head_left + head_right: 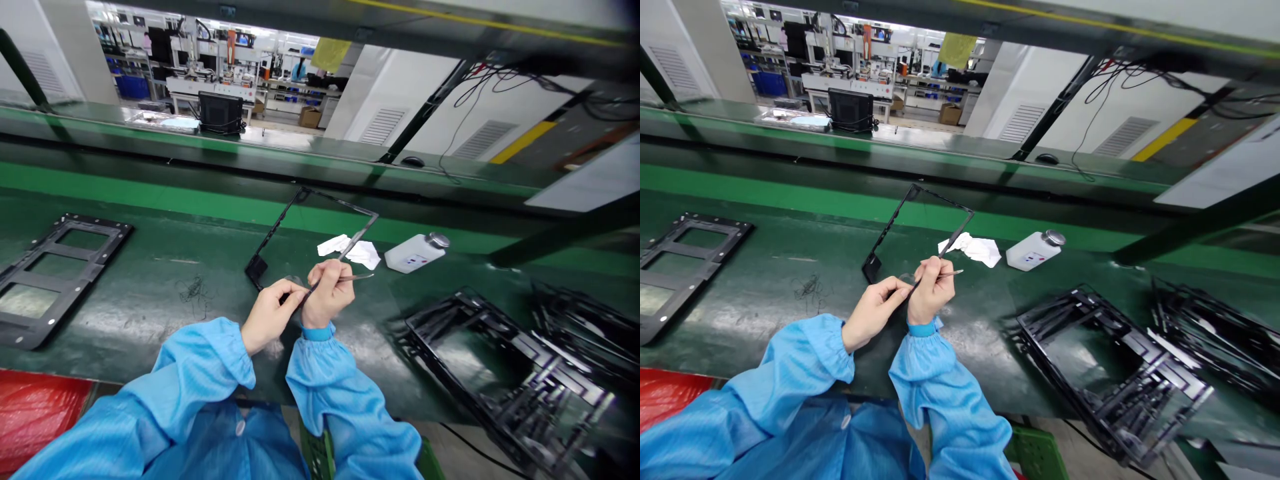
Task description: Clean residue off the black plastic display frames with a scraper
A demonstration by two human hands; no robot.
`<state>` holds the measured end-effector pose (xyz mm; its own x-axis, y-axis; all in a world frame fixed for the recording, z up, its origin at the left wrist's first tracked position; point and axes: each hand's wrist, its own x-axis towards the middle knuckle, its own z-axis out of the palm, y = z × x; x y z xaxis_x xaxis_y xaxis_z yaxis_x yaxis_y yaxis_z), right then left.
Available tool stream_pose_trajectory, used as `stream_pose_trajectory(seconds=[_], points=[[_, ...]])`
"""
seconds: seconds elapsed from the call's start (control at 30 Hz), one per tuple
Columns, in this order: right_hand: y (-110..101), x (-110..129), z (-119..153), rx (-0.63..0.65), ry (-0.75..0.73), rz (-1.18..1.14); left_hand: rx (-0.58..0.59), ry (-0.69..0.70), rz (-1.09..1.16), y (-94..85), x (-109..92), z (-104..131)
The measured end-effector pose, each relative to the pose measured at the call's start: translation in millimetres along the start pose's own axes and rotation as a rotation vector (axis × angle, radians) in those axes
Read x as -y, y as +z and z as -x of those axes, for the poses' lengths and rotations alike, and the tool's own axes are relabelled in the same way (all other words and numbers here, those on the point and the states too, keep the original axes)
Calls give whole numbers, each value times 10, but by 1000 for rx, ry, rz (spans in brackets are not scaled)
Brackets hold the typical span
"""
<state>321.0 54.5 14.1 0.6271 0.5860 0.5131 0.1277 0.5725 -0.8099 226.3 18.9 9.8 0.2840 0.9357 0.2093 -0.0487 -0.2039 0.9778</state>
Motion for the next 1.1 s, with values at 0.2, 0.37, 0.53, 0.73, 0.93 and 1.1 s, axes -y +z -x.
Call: stream_pose_trajectory(seconds=[0.2, 0.37, 0.53, 0.73, 0.93, 1.1], points=[[-4, -3, -5, -9, 2, 21, 24, 21, -44, -28, -32, -1], [-3, 3, 17, 1, -8, 55, -3, 68, -154, -16, -65, 7], [4, -23, 31, 11, -4, 23, -36, 72, -199, 28, -95, 14], [12, -45, 56, 12, -18, 22, -111, 54, -235, 76, -78, 26], [31, -44, 7, 11, 84, -91, -52, 45, -126, 6, -7, 8], [36, -30, -28, 33, 179, -147, 7, -23, 3, -44, 29, -14]])
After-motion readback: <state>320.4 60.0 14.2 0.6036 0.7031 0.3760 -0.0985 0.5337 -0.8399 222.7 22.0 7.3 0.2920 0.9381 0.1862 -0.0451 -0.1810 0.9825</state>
